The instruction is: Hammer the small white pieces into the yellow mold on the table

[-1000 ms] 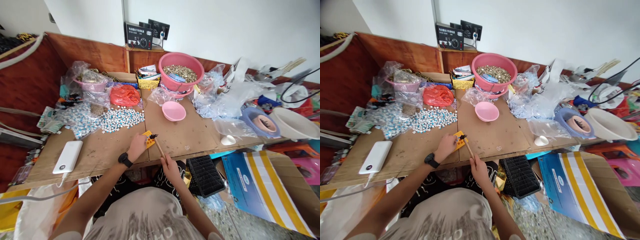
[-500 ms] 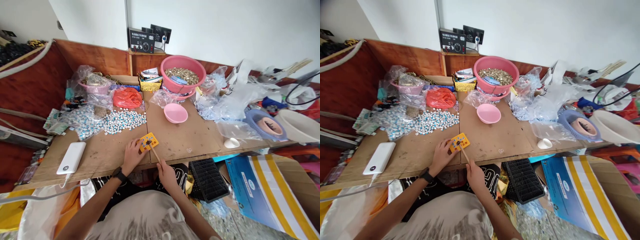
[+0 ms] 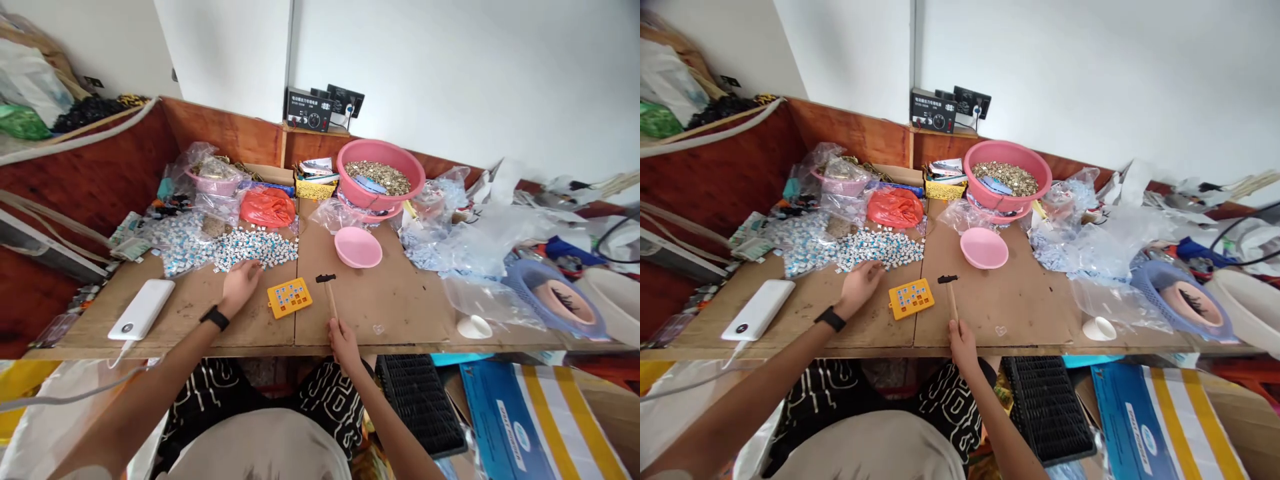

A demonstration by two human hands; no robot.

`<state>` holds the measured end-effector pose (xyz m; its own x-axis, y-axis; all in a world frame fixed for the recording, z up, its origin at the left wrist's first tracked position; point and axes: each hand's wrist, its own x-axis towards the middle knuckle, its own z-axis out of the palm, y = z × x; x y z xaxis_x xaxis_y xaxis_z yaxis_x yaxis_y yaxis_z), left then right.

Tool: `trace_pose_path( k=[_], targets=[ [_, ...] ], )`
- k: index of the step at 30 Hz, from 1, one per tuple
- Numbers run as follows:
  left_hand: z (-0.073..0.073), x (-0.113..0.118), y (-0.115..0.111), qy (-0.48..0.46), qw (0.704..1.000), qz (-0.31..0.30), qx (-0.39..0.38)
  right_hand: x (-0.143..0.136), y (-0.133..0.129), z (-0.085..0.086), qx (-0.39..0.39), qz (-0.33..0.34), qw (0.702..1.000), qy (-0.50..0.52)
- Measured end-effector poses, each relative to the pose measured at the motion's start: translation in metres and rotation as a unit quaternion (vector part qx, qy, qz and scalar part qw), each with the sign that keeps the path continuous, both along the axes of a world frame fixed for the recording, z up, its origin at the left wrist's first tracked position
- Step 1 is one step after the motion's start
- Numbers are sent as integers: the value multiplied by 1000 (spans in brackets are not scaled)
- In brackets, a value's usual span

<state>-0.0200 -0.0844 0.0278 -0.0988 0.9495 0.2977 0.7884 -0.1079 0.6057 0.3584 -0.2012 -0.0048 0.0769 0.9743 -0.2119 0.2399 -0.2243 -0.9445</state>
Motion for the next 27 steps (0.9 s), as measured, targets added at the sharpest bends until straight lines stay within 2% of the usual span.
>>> trace_pose_path(
  k=[3,6,8,11,14,17,20,23,27],
  targets=[
    [8,-12,21,60,996,-70,-5,-6,5,-6,-53,-14,996,69],
    [11,-16,30,98,990,-100,-21,-5,4,-10,-56,-11,993,106],
    [11,-16,32,114,988,-99,-34,-3,3,-13,-50,-20,991,121],
    [11,-16,33,129,988,-63,-52,-2,3,-15,-57,-27,989,135],
    [13,-9,29,85,994,-47,-41,-4,2,-12,-51,-41,989,132],
    [16,12,15,-18,998,-57,-30,-8,1,-5,-46,-58,989,128],
    [17,44,-7,-81,991,-99,-25,-9,0,0,-47,-67,989,125],
    [14,79,-28,-99,986,-132,-36,-9,0,4,-47,-62,990,120],
    [2,116,-44,-58,992,-107,-20,-7,0,6,-49,-50,990,121]
  ],
)
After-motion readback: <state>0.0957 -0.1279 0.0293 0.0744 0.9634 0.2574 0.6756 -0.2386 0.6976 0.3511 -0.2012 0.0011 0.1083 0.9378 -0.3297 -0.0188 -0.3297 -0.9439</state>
